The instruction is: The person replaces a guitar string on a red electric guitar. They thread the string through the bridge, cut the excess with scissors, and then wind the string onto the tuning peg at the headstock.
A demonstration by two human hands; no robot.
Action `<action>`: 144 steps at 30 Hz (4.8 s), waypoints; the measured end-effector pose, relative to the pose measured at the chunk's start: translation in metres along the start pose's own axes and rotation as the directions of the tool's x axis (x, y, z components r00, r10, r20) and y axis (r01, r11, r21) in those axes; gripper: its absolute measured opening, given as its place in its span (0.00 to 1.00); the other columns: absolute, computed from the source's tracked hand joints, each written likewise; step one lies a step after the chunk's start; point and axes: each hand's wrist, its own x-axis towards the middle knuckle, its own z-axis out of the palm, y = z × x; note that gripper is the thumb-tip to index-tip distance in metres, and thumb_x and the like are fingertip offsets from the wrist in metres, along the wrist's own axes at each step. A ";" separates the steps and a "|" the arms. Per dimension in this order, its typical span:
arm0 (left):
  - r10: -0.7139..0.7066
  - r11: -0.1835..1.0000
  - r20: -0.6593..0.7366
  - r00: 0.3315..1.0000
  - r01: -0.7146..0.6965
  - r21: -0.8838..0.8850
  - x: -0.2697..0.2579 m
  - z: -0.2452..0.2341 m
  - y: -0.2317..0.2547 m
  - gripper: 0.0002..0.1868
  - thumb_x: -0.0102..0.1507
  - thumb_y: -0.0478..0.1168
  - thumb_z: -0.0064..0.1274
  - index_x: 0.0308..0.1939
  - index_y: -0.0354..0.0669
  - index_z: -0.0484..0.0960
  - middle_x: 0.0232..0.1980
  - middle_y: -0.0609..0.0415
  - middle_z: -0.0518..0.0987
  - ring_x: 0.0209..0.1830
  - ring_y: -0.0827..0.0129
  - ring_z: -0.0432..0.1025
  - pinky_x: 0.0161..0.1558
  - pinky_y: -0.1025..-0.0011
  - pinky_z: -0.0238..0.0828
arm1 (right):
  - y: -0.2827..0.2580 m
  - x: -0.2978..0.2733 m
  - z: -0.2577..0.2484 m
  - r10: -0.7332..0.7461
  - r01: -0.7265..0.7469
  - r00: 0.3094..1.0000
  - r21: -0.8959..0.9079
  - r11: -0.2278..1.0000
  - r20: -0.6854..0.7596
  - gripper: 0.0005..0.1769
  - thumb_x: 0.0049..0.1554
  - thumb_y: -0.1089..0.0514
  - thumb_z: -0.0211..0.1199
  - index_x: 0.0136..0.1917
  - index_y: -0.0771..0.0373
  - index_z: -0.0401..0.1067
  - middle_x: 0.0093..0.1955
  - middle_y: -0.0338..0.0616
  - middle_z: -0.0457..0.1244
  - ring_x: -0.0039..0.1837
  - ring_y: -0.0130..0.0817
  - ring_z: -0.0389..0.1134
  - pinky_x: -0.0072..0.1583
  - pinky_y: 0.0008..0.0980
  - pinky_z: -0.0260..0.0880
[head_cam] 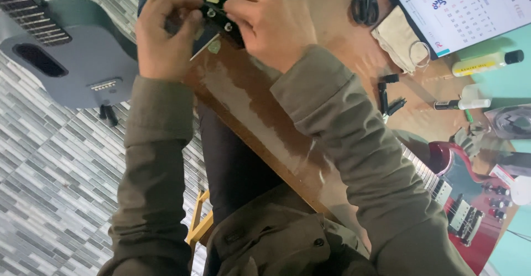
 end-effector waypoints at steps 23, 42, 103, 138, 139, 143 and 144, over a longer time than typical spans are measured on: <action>-0.007 0.999 -0.010 1.000 0.007 -0.031 0.001 0.007 0.005 0.08 0.70 0.25 0.60 0.52 0.35 0.86 0.47 0.50 0.68 0.48 0.58 0.67 0.50 0.62 0.75 | -0.007 0.011 0.004 0.034 0.062 0.962 -0.340 0.938 0.270 0.08 0.52 0.62 0.65 0.42 0.47 0.74 0.39 0.36 0.59 0.25 0.42 0.60 0.24 0.40 0.57; 0.052 0.983 0.121 0.991 -0.072 0.167 0.013 -0.002 -0.013 0.04 0.73 0.30 0.61 0.45 0.40 0.82 0.43 0.51 0.75 0.42 0.57 0.69 0.45 0.50 0.54 | 0.012 0.024 0.007 -0.015 -0.048 0.988 0.411 0.910 0.151 0.07 0.64 0.71 0.59 0.45 0.62 0.69 0.39 0.42 0.61 0.40 0.38 0.59 0.43 0.37 0.57; -0.043 0.979 -0.335 0.941 0.106 0.172 0.000 0.046 0.009 0.04 0.69 0.32 0.42 0.45 0.47 0.67 0.40 0.61 0.71 0.36 0.69 0.62 0.49 0.64 0.52 | -0.001 0.023 0.030 0.315 -0.373 0.925 0.340 0.863 0.214 0.07 0.58 0.65 0.54 0.41 0.57 0.72 0.42 0.41 0.66 0.39 0.39 0.66 0.38 0.39 0.65; 0.077 0.968 -0.374 0.924 -0.160 -0.195 0.006 0.052 -0.003 0.20 0.67 0.21 0.44 0.36 0.46 0.50 0.34 0.49 0.53 0.33 0.60 0.50 0.43 0.60 0.40 | -0.041 -0.251 -0.157 0.708 -0.734 0.649 -0.016 0.679 0.279 0.49 0.58 0.38 0.65 0.77 0.75 0.54 0.72 0.73 0.53 0.74 0.70 0.55 0.67 0.68 0.62; 0.073 0.950 -0.366 0.928 -0.176 -0.258 0.006 0.052 0.000 0.21 0.68 0.20 0.43 0.36 0.46 0.49 0.35 0.50 0.49 0.34 0.59 0.49 0.44 0.57 0.41 | -0.038 -0.276 -0.162 0.758 -0.769 0.559 -0.132 0.626 0.337 0.51 0.57 0.32 0.61 0.77 0.72 0.55 0.73 0.66 0.55 0.75 0.65 0.56 0.68 0.65 0.59; -0.006 0.950 -0.351 0.936 -0.104 -0.295 0.005 0.048 0.001 0.21 0.68 0.18 0.45 0.37 0.46 0.53 0.36 0.50 0.55 0.36 0.59 0.55 0.42 0.60 0.59 | -0.036 -0.340 -0.181 0.750 -0.779 0.418 -0.223 0.586 0.513 0.50 0.55 0.26 0.52 0.79 0.59 0.59 0.76 0.51 0.60 0.73 0.59 0.62 0.71 0.61 0.56; -0.006 0.950 -0.349 0.937 -0.104 -0.295 0.005 0.047 -0.001 0.21 0.68 0.18 0.45 0.37 0.46 0.53 0.36 0.50 0.55 0.36 0.59 0.55 0.42 0.60 0.59 | -0.038 -0.349 -0.178 0.751 -0.780 0.416 -0.223 0.585 0.513 0.50 0.55 0.26 0.52 0.79 0.59 0.59 0.76 0.51 0.60 0.73 0.59 0.62 0.71 0.61 0.56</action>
